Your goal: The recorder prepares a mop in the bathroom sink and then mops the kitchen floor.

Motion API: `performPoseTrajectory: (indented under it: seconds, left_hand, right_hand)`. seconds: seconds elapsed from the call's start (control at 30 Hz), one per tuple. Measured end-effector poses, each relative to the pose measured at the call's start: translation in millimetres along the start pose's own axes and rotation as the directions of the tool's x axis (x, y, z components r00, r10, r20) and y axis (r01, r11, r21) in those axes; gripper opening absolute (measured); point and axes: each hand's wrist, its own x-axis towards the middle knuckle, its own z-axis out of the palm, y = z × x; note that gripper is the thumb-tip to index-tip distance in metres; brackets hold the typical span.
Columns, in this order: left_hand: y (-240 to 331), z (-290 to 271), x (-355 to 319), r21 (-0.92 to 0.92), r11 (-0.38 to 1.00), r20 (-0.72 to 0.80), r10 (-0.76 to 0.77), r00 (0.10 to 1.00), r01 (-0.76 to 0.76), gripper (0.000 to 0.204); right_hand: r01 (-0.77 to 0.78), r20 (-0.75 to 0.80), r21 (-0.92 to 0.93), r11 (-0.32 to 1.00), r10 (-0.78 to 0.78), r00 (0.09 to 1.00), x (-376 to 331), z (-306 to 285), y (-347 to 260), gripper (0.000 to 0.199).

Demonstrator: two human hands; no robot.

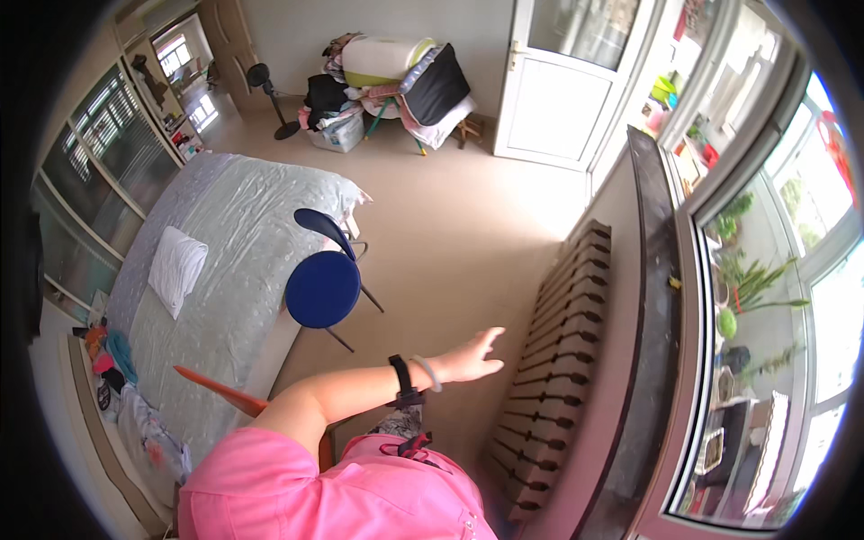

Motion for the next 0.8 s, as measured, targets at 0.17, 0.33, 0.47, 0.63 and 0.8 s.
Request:
performPoseTrajectory:
  seconds: [0.17, 0.33, 0.47, 0.63, 0.8]
  left_hand:
    - [-68.2, -130.0, 1.6, -0.298, 0.925, -0.283, -0.323, 0.903, 0.238, 0.072]
    - [-135.7, -230.8, -4.2, -0.319, 0.881, -0.436, -0.464, 0.771, 0.35, 0.071]
    - [-167.5, -267.3, 3.5, -0.393, 0.857, -0.513, -0.506, 0.694, 0.334, 0.07]
    - [-177.6, -311.5, 34.3, -0.471, 0.82, -0.505, -0.553, 0.663, 0.325, 0.074]
    - [-204.7, -396.8, 90.3, -0.432, 0.873, -0.655, -0.477, 0.587, 0.227, 0.073]
  right_hand:
    - [0.157, -0.122, -0.079, 0.984, -0.166, 0.979, -59.0, 86.8, -54.2, 0.051]
    - [0.125, 0.011, 0.002, 0.992, -0.125, 0.992, -142.6, 196.8, -96.0, 0.047]
    - [-0.042, 0.466, 0.163, 0.986, -0.04, 0.884, -238.1, 304.6, -121.4, 0.042]
    - [-0.146, 0.747, 0.327, 0.934, -0.16, 0.645, -349.0, 437.8, -167.4, 0.032]
    - [-0.315, 0.858, 0.356, 0.88, -0.175, 0.482, -424.2, 585.5, -196.1, 0.028]
